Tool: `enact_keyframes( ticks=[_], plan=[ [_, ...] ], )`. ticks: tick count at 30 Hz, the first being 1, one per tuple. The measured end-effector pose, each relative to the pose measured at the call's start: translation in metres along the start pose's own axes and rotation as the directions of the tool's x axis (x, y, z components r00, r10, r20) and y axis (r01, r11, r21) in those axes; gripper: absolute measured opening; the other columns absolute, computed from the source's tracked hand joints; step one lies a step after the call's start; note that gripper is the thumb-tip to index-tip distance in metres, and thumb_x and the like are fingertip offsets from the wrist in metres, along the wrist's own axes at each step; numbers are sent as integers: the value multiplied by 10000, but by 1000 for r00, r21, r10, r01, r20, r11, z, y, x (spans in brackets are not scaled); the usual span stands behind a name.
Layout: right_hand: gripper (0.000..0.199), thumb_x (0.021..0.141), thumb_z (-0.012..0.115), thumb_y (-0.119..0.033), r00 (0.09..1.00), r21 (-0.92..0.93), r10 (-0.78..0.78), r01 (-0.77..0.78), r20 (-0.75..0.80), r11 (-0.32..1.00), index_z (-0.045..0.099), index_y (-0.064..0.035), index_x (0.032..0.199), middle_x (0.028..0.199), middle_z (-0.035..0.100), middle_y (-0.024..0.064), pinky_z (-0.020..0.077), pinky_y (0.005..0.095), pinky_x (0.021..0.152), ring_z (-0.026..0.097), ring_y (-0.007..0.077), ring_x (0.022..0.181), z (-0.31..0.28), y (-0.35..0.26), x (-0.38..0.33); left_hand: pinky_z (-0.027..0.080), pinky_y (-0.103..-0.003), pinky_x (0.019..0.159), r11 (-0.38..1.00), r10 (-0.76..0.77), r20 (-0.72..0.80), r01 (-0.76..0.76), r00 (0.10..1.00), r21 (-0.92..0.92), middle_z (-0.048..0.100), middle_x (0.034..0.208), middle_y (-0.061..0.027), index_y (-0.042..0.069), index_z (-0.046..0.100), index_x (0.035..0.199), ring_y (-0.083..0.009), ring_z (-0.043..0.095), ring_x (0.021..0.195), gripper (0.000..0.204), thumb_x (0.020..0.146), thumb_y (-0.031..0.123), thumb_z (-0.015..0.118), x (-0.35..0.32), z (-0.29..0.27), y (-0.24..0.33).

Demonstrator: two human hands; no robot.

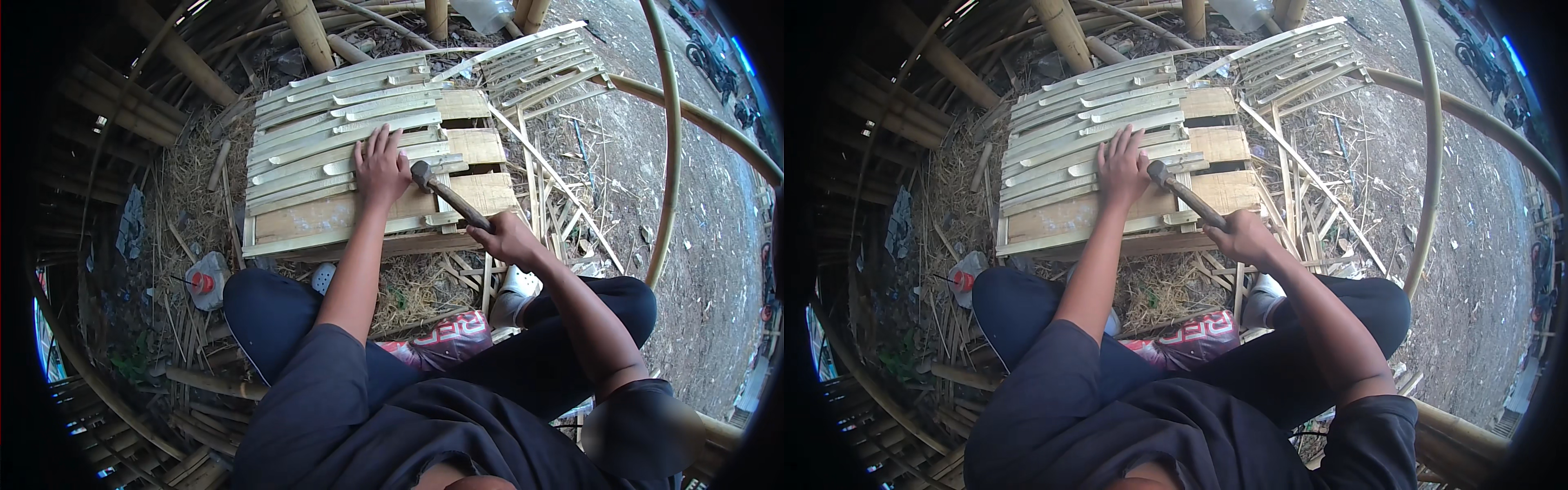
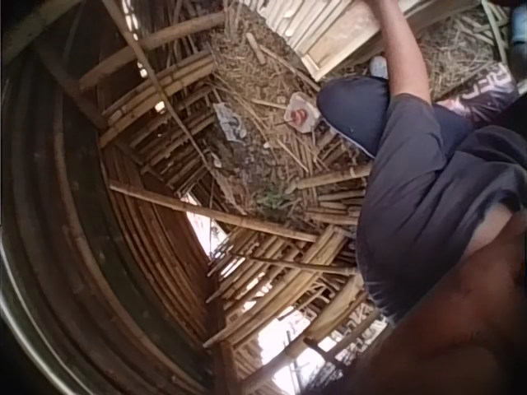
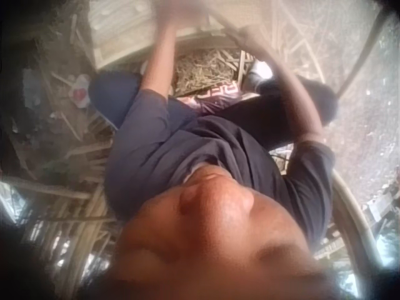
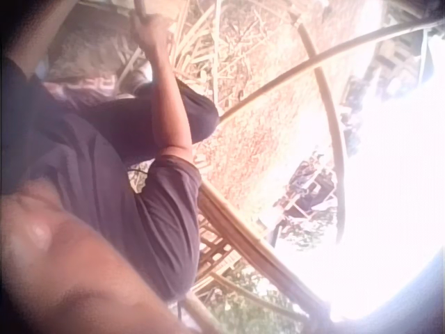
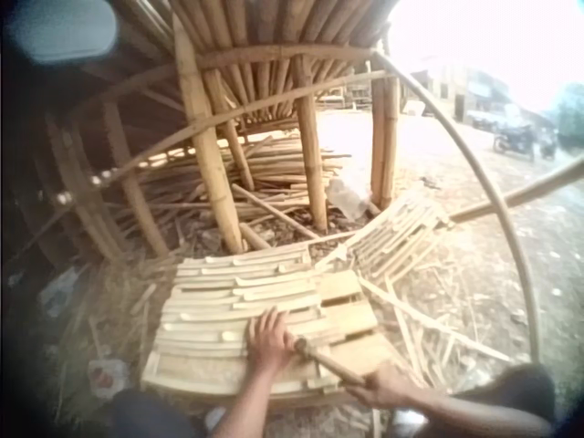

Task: The person constructs a bamboo panel by hammering wooden slats onto a wooden frame and then securing them with nails.

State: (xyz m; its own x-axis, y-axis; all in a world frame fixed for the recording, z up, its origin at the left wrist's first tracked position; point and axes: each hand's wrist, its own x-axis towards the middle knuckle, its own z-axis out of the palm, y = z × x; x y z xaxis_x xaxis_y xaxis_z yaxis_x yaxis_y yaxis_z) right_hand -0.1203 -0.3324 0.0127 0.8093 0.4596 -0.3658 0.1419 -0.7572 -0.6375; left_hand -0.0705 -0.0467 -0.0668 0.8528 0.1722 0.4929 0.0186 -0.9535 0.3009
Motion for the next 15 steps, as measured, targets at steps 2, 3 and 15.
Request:
enact_keyframes(
  ticks=[2, 3, 15],
  plan=[
    [537, 953, 703, -425, 1000, 29, 7, -8, 10, 1000, 649, 62, 734, 555, 530, 76, 404, 399, 518, 496, 152, 532, 0, -2, -1, 199, -552, 1232, 1000, 1, -8, -1, 1000, 1, 505, 1541, -105, 146, 578, 1426, -275, 430, 1451, 515, 923, 249, 542, 0, 0, -1],
    [534, 961, 696, -425, 1000, 31, -2, 2, 4, 1000, 647, 55, 732, 557, 524, 62, 396, 392, 513, 486, 142, 531, -3, -2, -1, 199, -552, 1232, 1000, 0, -8, 0, 1000, 1, 505, 1541, -105, 146, 578, 1426, -275, 430, 1451, 515, 923, 249, 542, 0, 0, -1],
    [493, 972, 660, -412, 985, 227, 168, -156, -36, 961, 666, 61, 834, 596, 596, 85, 461, 386, 493, 565, 177, 498, -4, -7, -2, 208, -532, 1234, 999, 8, 23, -9, 1000, 40, 478, 1560, -87, 165, 548, 1452, -265, 413, 1461, 492, 969, 256, 517, -1, -4, -2]
  ],
)
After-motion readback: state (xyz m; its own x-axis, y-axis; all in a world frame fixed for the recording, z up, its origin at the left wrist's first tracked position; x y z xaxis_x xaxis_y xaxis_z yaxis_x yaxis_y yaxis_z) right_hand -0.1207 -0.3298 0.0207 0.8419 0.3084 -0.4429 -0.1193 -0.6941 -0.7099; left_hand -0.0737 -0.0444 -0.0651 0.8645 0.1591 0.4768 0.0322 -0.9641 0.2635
